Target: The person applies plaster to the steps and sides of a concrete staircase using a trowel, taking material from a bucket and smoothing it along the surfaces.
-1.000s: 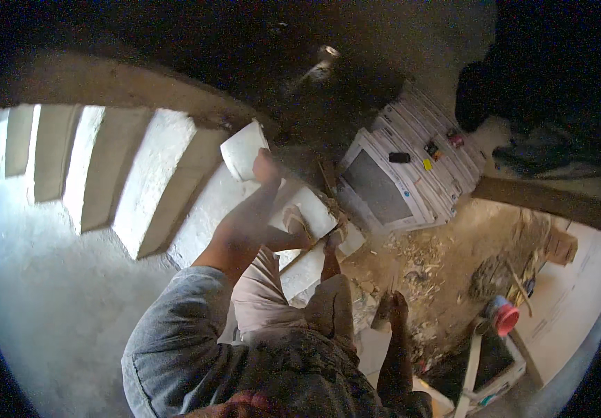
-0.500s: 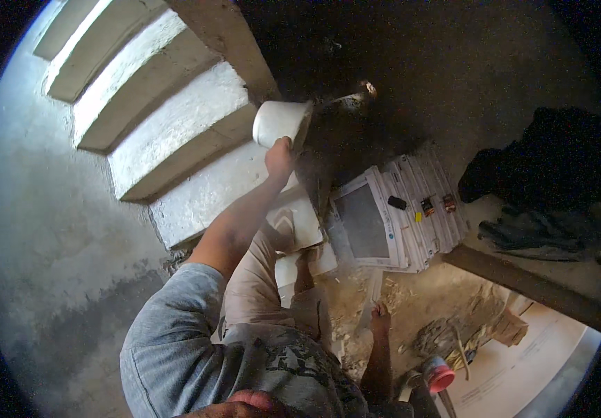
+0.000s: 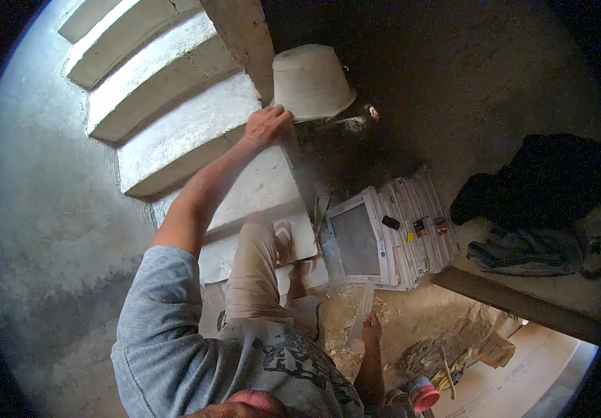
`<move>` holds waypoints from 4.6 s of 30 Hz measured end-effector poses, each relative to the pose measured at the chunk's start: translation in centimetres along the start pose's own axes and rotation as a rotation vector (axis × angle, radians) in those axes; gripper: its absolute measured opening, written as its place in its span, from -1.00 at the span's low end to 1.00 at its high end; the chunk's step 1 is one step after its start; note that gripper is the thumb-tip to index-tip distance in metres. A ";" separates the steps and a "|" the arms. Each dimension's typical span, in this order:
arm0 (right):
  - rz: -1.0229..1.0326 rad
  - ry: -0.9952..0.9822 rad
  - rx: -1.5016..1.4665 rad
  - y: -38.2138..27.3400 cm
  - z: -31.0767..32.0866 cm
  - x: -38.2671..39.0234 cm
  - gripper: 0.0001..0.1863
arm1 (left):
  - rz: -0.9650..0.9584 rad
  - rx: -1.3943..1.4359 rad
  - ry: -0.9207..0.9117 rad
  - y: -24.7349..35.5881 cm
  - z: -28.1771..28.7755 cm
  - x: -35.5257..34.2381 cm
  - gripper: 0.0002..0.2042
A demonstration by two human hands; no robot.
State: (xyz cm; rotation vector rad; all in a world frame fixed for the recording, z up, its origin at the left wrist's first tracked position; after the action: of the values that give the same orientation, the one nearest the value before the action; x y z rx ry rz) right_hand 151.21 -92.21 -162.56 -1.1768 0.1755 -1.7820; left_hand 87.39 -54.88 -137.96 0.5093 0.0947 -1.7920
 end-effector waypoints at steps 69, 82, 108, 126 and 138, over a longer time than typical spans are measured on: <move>0.761 -0.568 0.674 -46.3 -61.5 12.0 -0.58 | 2.351 1.112 0.833 13.3 8.9 70.9 -0.75; 0.585 -0.555 0.360 -39.6 -75.7 1.6 -0.69 | 2.118 1.146 0.488 12.8 7.2 74.5 -0.80; 0.682 -0.159 0.461 -49.3 -78.6 5.6 -0.64 | 2.233 1.090 0.641 12.7 8.3 76.2 -0.79; 0.652 0.012 0.107 -46.7 -75.8 3.4 -0.55 | 2.149 1.154 0.816 13.2 6.8 77.1 -0.75; 0.776 -0.143 0.436 -46.8 -73.8 1.3 -0.60 | 2.170 0.928 0.401 11.3 8.9 74.7 -0.75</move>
State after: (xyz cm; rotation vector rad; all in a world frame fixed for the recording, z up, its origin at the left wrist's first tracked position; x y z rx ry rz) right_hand 64.58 -94.72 -173.99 -0.7614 0.1249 -0.9811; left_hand 80.90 -128.35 -156.61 0.9707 -0.7675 0.5192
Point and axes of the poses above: each hand's wrist, its own x-axis away from the middle knuckle, its own z-axis out of the back of the hand, y = z × x, the point moved 1 cm from there along -x, towards the middle knuckle, and after that the axes turned 13 degrees about x, right-handed, at the moved point
